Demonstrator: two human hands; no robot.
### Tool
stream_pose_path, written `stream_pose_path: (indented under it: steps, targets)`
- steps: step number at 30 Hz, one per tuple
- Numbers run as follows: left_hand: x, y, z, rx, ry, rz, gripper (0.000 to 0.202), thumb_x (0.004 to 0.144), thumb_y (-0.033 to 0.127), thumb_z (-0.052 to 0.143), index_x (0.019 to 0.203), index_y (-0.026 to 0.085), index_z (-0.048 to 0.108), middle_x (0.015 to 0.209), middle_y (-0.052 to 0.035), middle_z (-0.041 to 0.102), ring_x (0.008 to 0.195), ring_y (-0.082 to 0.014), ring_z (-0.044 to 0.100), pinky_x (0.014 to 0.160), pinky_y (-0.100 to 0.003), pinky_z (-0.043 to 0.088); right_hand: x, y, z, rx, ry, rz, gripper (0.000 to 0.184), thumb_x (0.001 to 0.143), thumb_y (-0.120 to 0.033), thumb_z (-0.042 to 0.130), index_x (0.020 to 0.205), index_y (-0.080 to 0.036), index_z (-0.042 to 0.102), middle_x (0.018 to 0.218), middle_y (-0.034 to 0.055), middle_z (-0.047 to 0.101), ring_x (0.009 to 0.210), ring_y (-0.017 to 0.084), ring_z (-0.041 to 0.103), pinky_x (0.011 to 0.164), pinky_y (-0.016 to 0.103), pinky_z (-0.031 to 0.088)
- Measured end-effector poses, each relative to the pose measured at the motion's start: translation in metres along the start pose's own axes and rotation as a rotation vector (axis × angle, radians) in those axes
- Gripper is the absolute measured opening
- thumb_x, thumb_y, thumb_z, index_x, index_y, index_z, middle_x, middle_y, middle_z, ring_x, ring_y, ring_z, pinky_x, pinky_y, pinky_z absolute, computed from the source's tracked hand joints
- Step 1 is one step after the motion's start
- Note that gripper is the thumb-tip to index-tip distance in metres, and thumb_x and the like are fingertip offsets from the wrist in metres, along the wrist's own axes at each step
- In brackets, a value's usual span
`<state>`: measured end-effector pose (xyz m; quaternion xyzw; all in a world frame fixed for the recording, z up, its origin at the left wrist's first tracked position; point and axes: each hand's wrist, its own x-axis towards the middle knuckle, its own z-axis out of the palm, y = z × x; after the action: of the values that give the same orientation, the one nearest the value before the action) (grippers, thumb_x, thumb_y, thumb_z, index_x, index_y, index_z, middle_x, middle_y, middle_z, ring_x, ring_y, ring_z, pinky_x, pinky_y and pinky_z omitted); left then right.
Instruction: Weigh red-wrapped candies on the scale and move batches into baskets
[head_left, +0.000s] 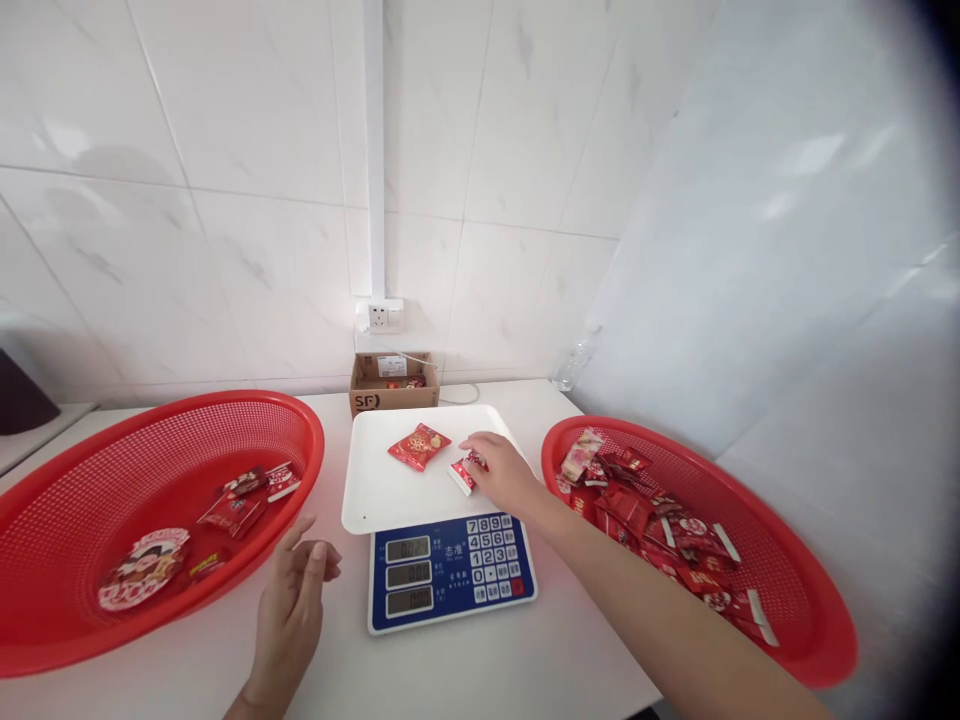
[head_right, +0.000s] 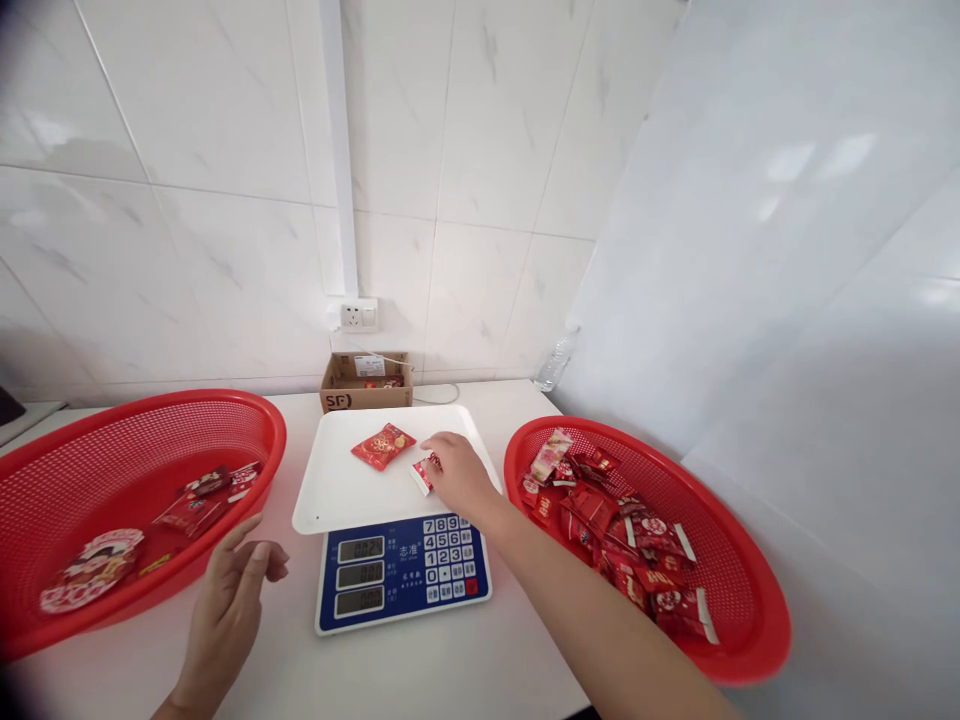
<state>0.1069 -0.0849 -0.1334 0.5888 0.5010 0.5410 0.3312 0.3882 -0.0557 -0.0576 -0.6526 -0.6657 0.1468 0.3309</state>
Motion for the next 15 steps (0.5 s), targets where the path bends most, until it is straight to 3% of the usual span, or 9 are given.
stream_pose_path:
  steps: [4, 11, 15]
  targets:
    - [-0.002, -0.002, 0.002, -0.001, -0.001, 0.012, 0.05, 0.086, 0.052, 0.045, 0.123, 0.019, 0.045, 0.069, -0.0001, 0.061, 0.061, -0.0156, 0.059, 0.062, -0.031, 0.053, -0.008, 0.0, 0.004, -0.143, -0.034, -0.041, 0.018, 0.076, -0.012, 0.058, 0.089, -0.02, 0.067, 0.101, 0.009, 0.062, 0.104, 0.024, 0.052, 0.093, 0.041, 0.039]
    - [0.001, -0.004, 0.002, 0.004, -0.008, 0.013, 0.052, 0.084, 0.054, 0.046, 0.123, 0.019, 0.046, 0.069, -0.0001, 0.062, 0.06, -0.0159, 0.059, 0.062, -0.032, 0.053, 0.01, 0.008, 0.015, -0.185, -0.053, -0.139, 0.032, 0.08, -0.005, 0.049, 0.105, -0.02, 0.064, 0.119, 0.0072, 0.06, 0.112, 0.018, 0.052, 0.099, 0.034, 0.039]
    - [0.004, -0.006, 0.0, 0.038, -0.021, -0.004, 0.053, 0.083, 0.056, 0.046, 0.121, 0.019, 0.046, 0.069, 0.0, 0.062, 0.061, -0.0168, 0.061, 0.062, -0.032, 0.053, 0.009, 0.014, -0.001, -0.212, -0.05, -0.179, 0.037, 0.082, -0.008, 0.049, 0.116, -0.019, 0.061, 0.13, 0.0075, 0.056, 0.122, 0.017, 0.047, 0.106, 0.032, 0.032]
